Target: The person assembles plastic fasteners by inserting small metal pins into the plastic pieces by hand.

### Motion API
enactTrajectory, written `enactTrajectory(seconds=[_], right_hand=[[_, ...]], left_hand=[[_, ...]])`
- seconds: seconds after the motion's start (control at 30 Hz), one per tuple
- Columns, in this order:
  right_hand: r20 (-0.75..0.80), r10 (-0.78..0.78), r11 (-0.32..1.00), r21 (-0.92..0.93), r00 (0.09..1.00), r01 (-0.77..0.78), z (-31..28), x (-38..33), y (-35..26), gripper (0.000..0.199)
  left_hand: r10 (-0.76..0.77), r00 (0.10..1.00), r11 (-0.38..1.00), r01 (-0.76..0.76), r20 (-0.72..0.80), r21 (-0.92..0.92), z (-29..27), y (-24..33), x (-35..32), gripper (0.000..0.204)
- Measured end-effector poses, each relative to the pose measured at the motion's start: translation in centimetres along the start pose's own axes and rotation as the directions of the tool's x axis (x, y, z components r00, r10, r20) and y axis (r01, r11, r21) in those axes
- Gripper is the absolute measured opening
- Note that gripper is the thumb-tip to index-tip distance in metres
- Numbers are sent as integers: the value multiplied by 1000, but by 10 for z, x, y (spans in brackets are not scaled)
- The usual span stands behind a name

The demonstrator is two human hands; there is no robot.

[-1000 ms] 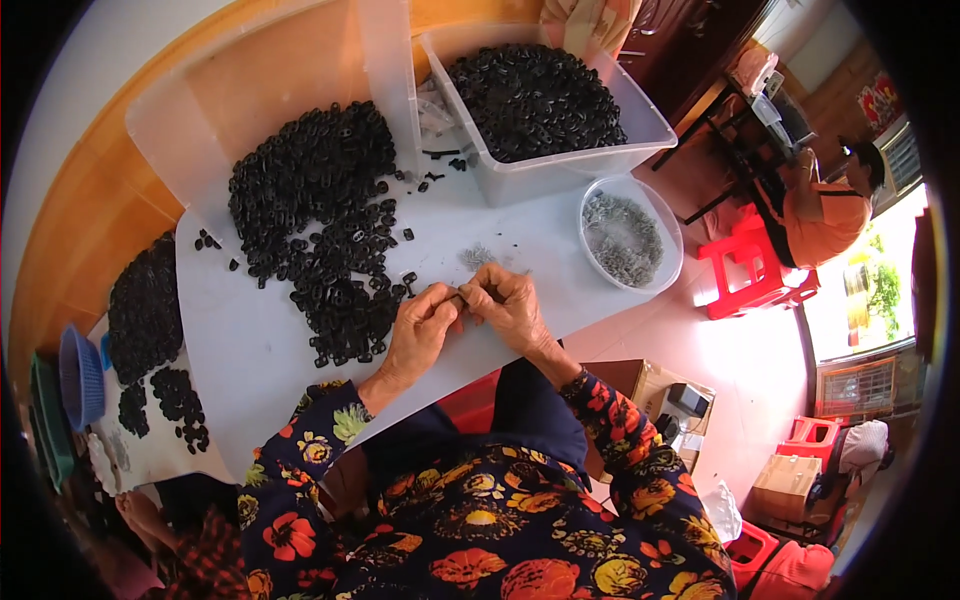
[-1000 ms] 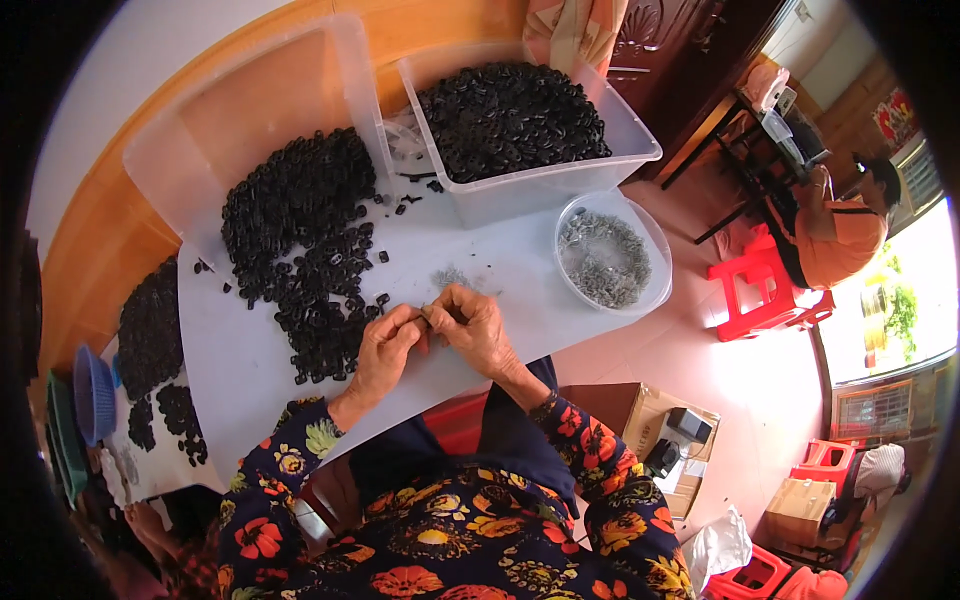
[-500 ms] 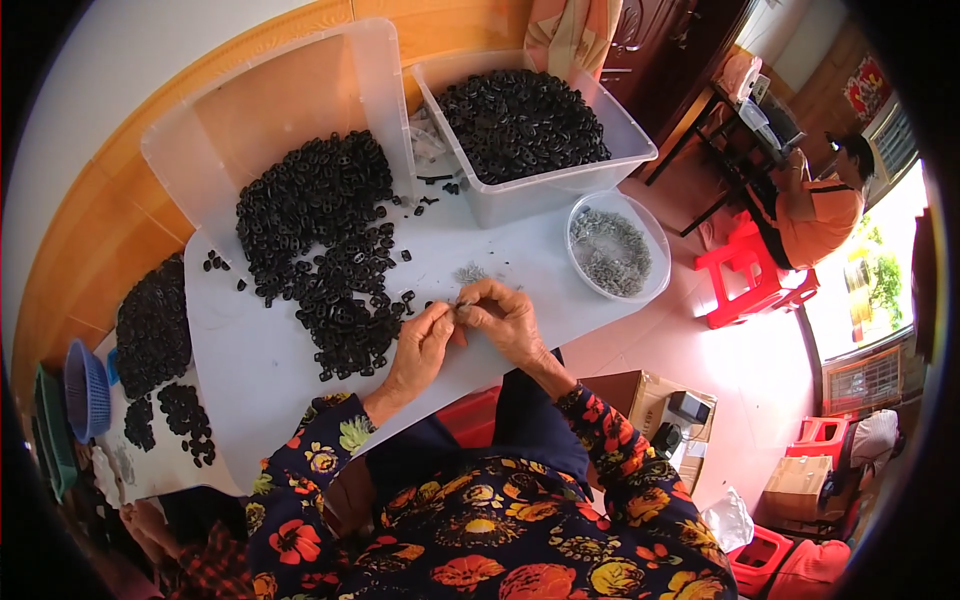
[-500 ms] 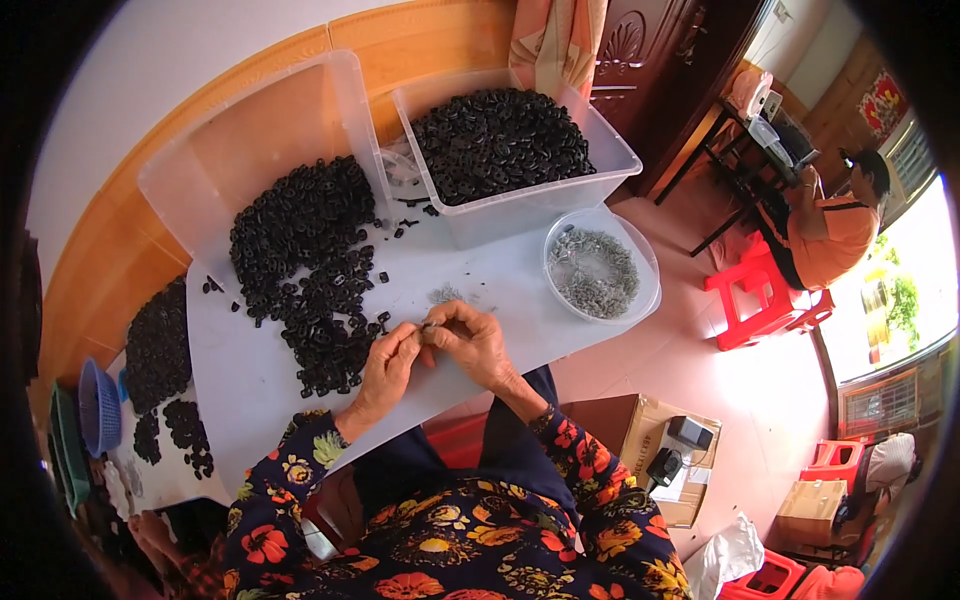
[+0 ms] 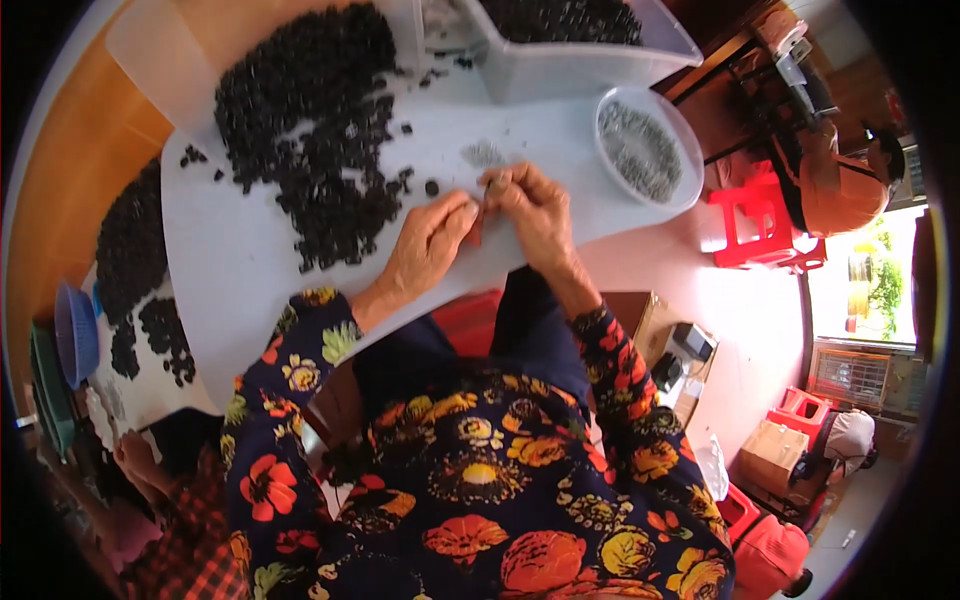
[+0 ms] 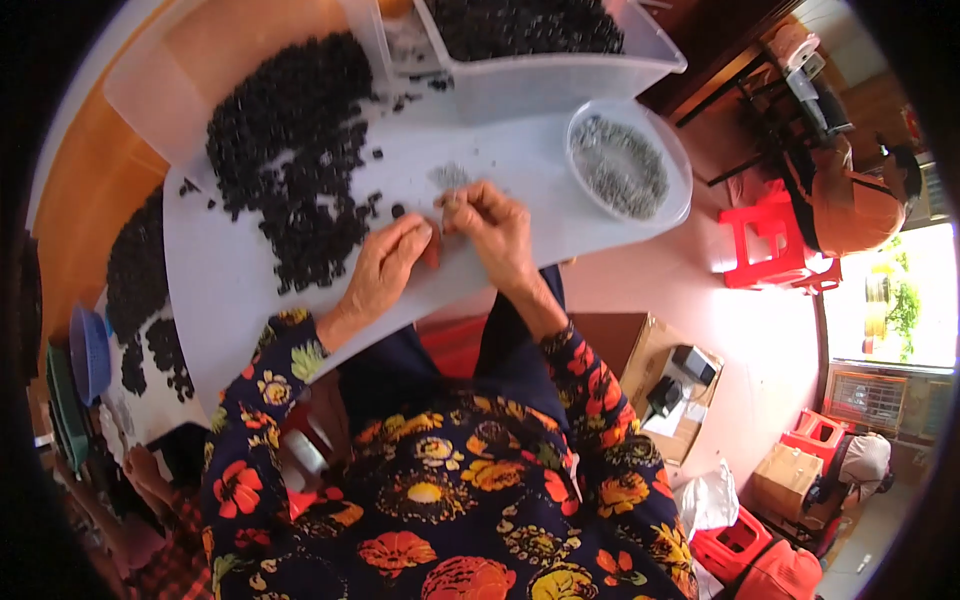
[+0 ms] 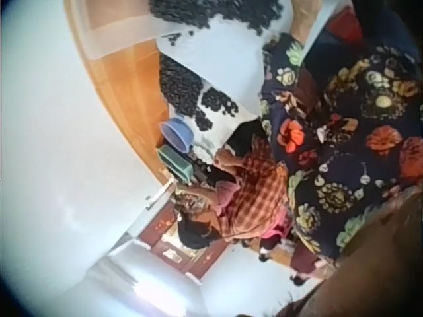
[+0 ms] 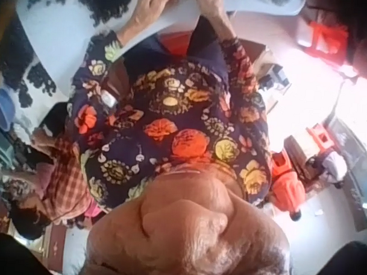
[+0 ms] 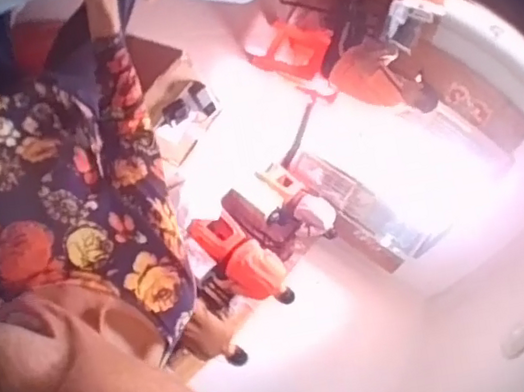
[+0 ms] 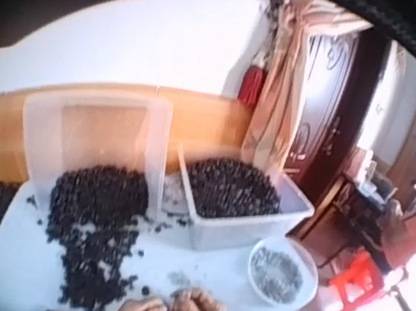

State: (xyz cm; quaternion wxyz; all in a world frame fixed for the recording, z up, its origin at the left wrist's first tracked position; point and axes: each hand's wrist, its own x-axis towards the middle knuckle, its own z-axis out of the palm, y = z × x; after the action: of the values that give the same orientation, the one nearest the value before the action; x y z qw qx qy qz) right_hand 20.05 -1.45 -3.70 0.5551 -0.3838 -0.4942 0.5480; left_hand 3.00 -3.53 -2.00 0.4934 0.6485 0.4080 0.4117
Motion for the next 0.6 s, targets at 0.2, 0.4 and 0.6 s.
enactTrajectory(seconds=[0.2,0.4,0.6], right_hand=[[22,53,935,349,998,-57,0,3,1,9],[50,10,980,199,999,-19,-1,-6,6,5],[19,44,996,80,999,-45,2,-5,1,13]], left_hand=[[55,989,995,-43,140,-85,17,3,-12,21],[76,979,990,-52,190,-132,20,1,-22,23],[27,991,995,-15,130,-94,6,6,-24,20]])
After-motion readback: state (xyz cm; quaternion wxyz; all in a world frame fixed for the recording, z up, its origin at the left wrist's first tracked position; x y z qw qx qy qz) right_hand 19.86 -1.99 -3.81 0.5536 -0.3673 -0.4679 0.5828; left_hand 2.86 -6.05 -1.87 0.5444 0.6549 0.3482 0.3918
